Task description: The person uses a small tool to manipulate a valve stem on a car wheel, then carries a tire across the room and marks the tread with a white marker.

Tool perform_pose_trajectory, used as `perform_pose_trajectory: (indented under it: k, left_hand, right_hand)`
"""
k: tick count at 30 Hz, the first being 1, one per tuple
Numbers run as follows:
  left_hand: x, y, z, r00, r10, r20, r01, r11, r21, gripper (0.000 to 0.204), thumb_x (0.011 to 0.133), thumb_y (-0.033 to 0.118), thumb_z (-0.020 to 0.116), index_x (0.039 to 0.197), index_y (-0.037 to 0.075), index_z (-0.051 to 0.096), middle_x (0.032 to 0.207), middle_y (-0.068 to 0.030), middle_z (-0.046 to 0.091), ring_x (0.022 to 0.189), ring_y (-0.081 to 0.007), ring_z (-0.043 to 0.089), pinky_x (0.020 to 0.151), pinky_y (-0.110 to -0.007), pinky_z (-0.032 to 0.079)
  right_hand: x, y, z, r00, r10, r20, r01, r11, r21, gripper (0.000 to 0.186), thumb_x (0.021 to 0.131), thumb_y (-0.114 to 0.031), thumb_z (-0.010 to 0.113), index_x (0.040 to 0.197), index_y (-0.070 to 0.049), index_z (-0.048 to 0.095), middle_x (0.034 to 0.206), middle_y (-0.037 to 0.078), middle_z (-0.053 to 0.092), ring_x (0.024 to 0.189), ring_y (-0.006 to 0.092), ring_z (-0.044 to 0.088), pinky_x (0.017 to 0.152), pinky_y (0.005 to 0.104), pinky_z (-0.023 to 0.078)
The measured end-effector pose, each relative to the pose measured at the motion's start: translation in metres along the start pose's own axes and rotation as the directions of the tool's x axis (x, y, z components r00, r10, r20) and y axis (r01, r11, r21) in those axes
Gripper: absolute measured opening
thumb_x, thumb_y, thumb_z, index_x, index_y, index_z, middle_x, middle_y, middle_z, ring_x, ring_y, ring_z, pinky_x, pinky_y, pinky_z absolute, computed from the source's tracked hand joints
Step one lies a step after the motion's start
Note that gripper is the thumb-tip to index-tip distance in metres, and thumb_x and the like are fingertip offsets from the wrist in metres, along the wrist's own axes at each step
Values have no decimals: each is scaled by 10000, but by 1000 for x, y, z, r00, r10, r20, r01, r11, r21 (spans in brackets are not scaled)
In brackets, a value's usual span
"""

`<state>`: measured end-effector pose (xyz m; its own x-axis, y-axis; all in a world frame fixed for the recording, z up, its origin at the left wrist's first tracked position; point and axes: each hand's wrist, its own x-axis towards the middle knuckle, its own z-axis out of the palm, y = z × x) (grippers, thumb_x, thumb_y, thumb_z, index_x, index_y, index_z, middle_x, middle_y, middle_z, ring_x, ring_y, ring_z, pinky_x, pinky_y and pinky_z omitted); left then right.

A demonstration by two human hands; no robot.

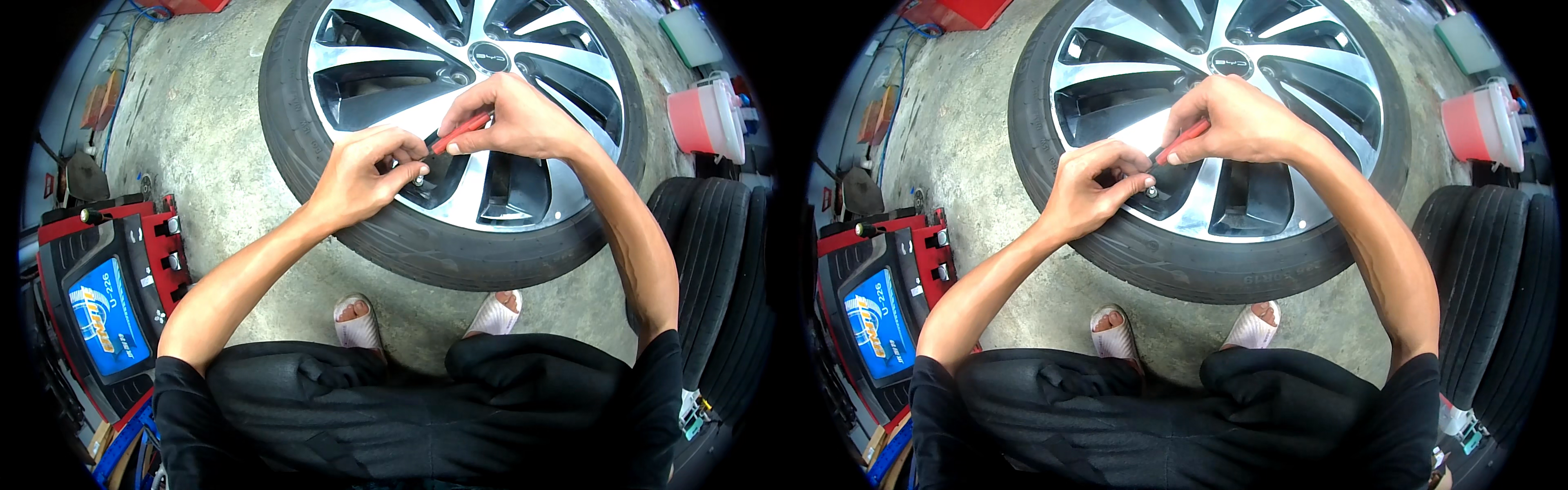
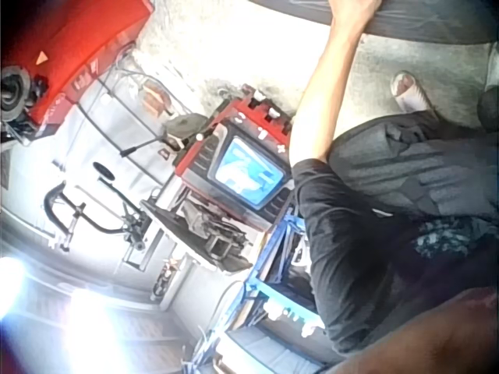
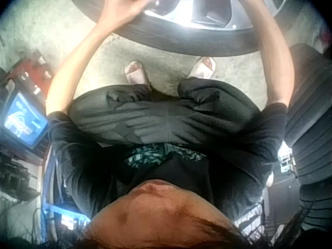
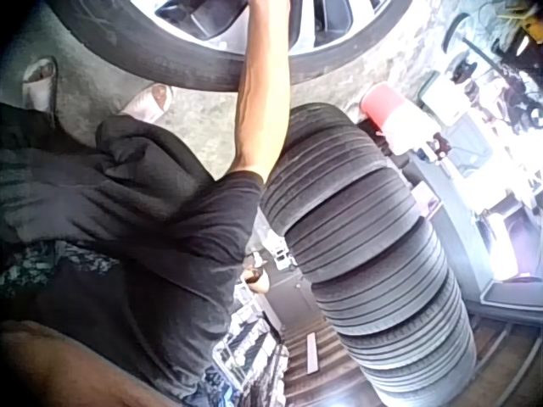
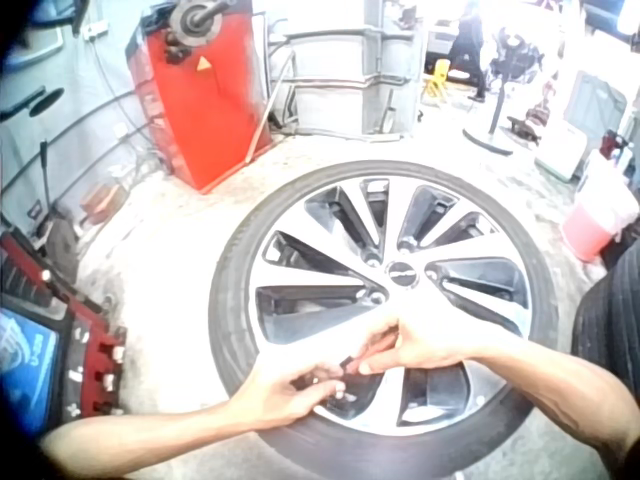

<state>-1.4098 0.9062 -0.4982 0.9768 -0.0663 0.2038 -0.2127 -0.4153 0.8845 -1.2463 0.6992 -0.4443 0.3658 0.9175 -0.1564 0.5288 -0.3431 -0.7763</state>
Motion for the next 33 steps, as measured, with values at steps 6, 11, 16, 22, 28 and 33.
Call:
perform_pose_trajectory:
  k: [6,11,16,22,28,33]
  left_hand:
    - [0,1,0,1000,-11,1,11,1000,6,162,860,11,846,1000,-21,770,901,-71,752,711,-95,666,644,-265,525]
    - [0,0,1,1000,-8,1,8,1000,1,156,863,7,840,998,-21,766,895,-66,750,710,-96,663,643,-266,523]
    - [0,-1,1,1000,-2,5,2,1000,14,151,867,4,835,999,-16,765,894,-66,750,712,-98,666,644,-267,523]
    - [0,-1,1,1000,5,3,-5,1000,15,147,870,4,832,999,-17,764,893,-68,750,716,-101,671,645,-269,525]
    - [0,-1,1,1000,-3,-4,3,1000,3,130,880,4,827,992,-16,764,883,-66,746,710,-102,669,637,-270,523]
    - [2,0,1,1000,-23,-18,22,1000,-16,124,883,8,827,989,-10,766,871,-57,739,708,-94,662,626,-261,511]
  right_hand:
    - [-1,1,1,1000,7,-1,-7,1000,-15,255,823,-189,858,1042,-61,841,918,118,793,879,235,749,851,362,574]
    - [0,2,0,1000,11,9,-11,1000,-26,257,828,-197,857,1044,-59,844,905,118,793,860,223,751,836,361,577]
    - [0,3,1,1000,14,22,-13,999,-31,249,846,-207,855,1044,-55,845,886,112,795,827,206,751,807,354,582]
    - [0,1,-2,996,70,57,-70,998,-9,256,855,-214,859,1050,-48,846,868,110,797,787,190,749,762,345,584]
    - [0,-1,0,980,127,154,-108,987,-122,271,871,-193,844,1086,-29,830,828,94,762,736,182,697,725,327,549]
    - [-2,7,4,987,61,151,-36,986,-162,266,886,-164,813,1111,-22,816,840,131,750,728,243,677,723,362,535]
